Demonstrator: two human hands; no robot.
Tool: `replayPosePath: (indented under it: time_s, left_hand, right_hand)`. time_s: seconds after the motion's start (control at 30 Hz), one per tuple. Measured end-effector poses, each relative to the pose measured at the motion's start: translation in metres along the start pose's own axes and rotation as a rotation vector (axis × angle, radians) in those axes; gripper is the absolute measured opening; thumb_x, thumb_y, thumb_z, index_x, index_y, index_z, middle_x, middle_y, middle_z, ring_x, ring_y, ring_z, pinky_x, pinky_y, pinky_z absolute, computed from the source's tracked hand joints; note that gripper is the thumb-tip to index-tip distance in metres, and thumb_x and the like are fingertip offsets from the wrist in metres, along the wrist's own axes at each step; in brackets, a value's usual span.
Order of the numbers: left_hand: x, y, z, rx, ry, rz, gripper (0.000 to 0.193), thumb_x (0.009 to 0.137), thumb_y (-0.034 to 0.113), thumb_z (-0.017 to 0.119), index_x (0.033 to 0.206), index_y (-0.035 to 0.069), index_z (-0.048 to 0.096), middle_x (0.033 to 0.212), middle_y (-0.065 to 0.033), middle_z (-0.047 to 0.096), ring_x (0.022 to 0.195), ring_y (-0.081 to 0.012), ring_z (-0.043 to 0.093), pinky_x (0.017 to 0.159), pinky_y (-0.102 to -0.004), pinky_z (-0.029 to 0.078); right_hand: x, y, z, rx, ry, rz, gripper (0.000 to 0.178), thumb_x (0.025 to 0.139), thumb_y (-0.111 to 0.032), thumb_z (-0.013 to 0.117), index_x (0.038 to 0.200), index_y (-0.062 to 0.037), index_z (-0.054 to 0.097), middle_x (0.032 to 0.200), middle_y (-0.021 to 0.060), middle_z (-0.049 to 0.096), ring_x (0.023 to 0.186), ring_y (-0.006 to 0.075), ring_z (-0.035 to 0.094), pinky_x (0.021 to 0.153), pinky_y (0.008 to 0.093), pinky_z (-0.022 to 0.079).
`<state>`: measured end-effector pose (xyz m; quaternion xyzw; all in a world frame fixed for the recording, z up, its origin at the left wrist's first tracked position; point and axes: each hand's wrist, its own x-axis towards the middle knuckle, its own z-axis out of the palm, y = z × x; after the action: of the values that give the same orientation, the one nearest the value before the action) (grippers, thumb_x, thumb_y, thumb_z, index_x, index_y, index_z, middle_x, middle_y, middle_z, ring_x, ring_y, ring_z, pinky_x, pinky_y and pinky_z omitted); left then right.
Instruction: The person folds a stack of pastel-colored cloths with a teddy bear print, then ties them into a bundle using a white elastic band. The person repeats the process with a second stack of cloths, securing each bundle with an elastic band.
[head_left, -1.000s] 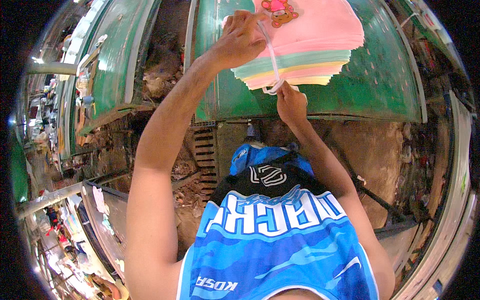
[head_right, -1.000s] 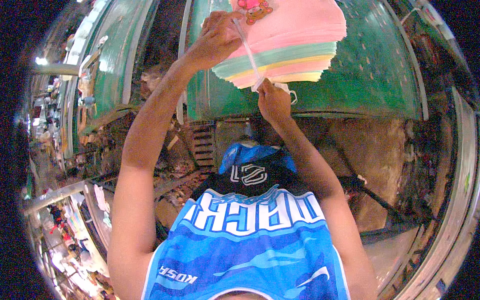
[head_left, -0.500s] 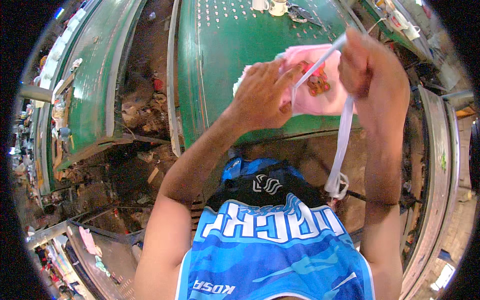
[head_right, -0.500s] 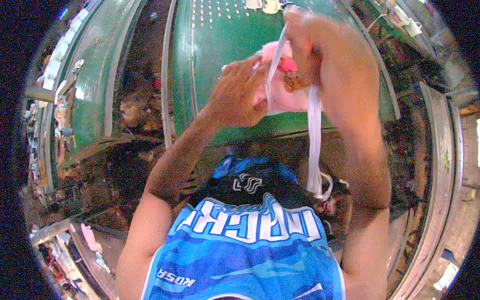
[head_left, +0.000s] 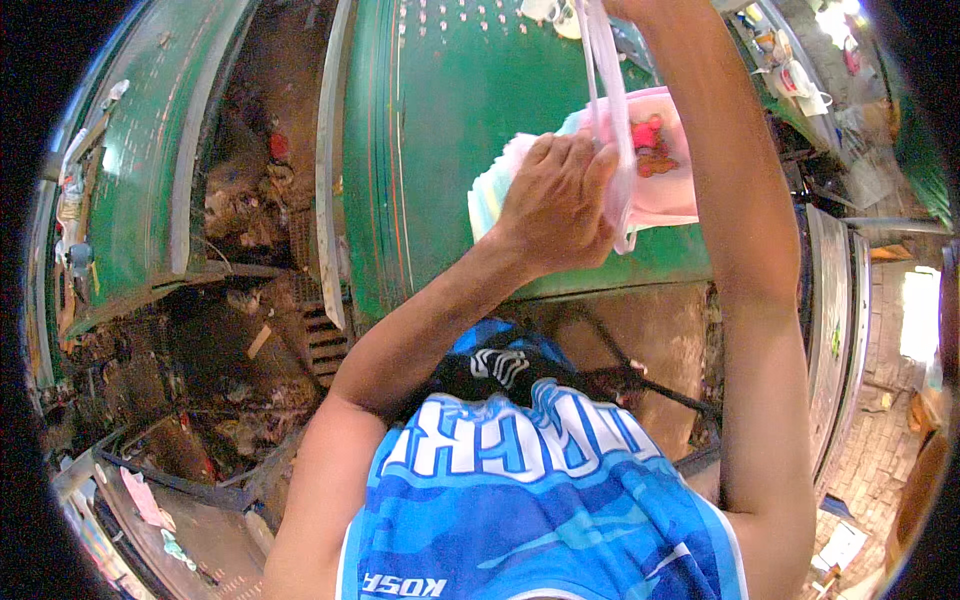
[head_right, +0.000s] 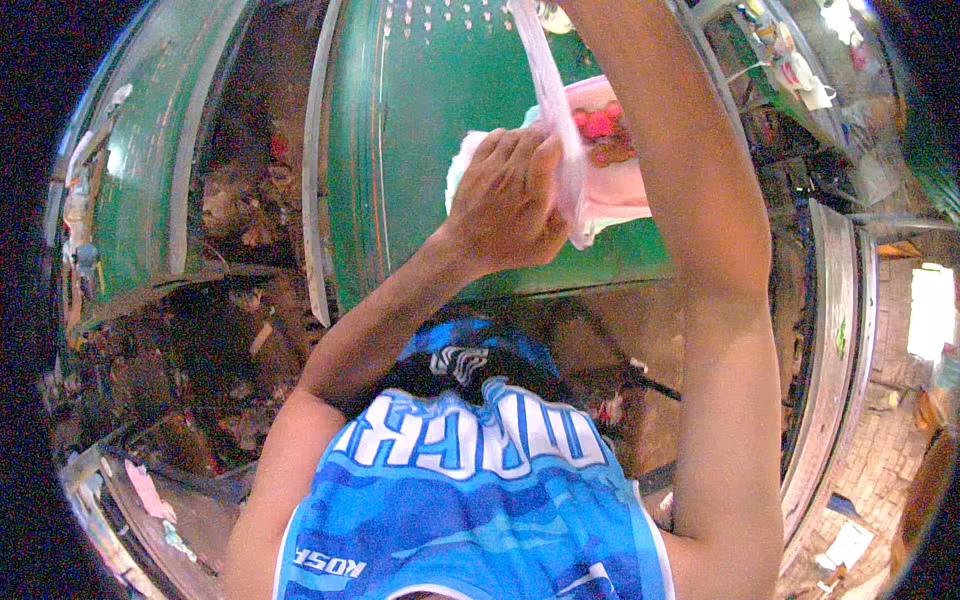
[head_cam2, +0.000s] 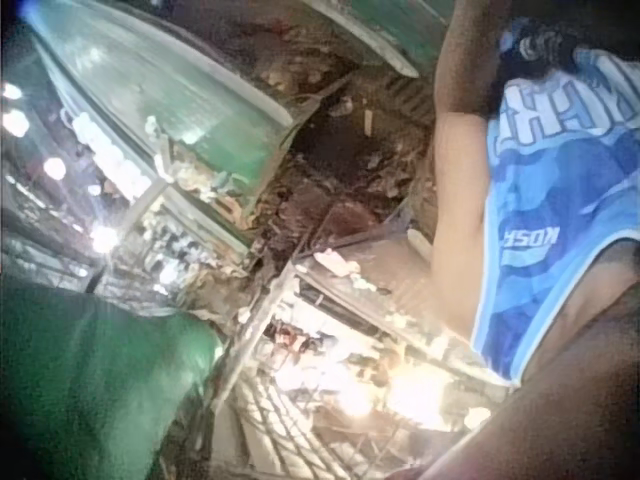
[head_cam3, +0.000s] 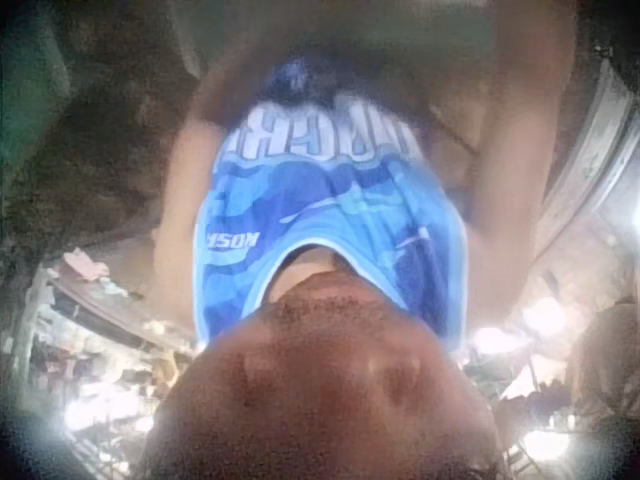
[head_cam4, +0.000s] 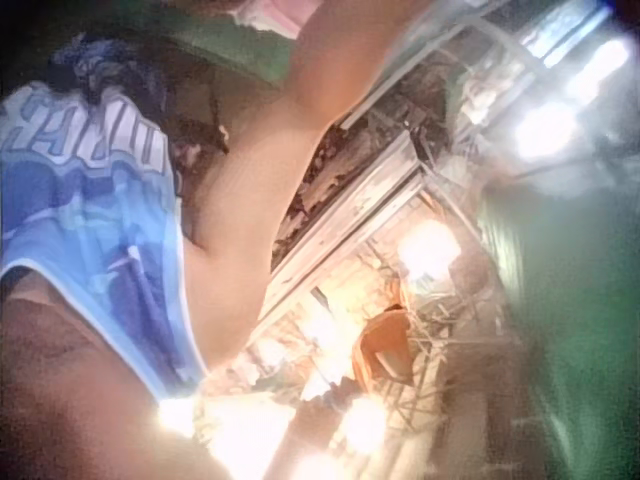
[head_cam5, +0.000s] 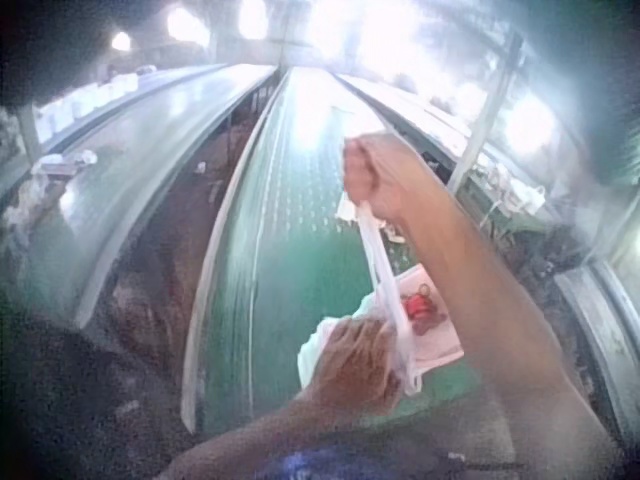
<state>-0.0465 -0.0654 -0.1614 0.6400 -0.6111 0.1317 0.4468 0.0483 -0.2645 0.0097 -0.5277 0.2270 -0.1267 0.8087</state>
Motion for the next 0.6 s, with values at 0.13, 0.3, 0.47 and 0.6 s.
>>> replayPosePath:
  time_s: [0.13,0.3,0.47,0.6]
  left_hand:
    - [-0.008,0.017,-0.005,-0.104,-0.107,-0.158,0.062,0.076,0.024,0.067,0.127,-0.006,0.052,0.122,-0.0282,0.062,0.114,-0.0466,0.059,0.103,-0.0553,0.045]
    - [-0.010,0.028,-0.029,-0.302,-0.046,-0.182,0.061,0.084,0.019,0.069,0.134,-0.011,0.052,0.111,-0.0245,0.068,0.110,-0.0404,0.064,0.102,-0.0504,0.046]
    - [-0.009,0.041,-0.029,-0.328,-0.090,-0.349,0.040,0.098,0.016,0.062,0.133,-0.003,0.058,0.102,-0.0206,0.073,0.099,-0.0377,0.070,0.091,-0.0488,0.052]
    - [-0.021,0.010,-0.039,-0.427,0.033,-0.673,0.022,0.101,0.021,0.065,0.116,0.007,0.070,0.095,-0.0194,0.075,0.082,-0.0365,0.073,0.073,-0.0464,0.057]
  right_hand:
    - [0.055,-0.003,-0.024,-0.053,-0.430,0.108,0.030,0.099,-0.012,0.053,0.070,-0.0159,0.048,0.056,-0.0052,0.042,0.042,0.0079,0.038,0.037,0.0253,0.032]
    - [0.066,-0.036,0.037,-0.128,-0.246,-0.253,0.029,0.106,-0.018,0.050,0.093,0.0036,0.064,0.077,0.0068,0.065,0.063,0.0164,0.061,0.060,0.0286,0.052]
    - [0.020,-0.052,0.026,-1.195,-0.421,-0.082,0.042,0.108,-0.035,0.052,0.105,0.0024,0.069,0.093,0.0109,0.073,0.081,0.0192,0.069,0.073,0.0316,0.056]
    - [-0.077,0.007,-0.003,-1.459,-0.314,0.102,0.032,0.103,-0.032,0.059,0.095,-0.0048,0.074,0.073,0.0091,0.066,0.075,0.0257,0.069,0.070,0.0338,0.054]
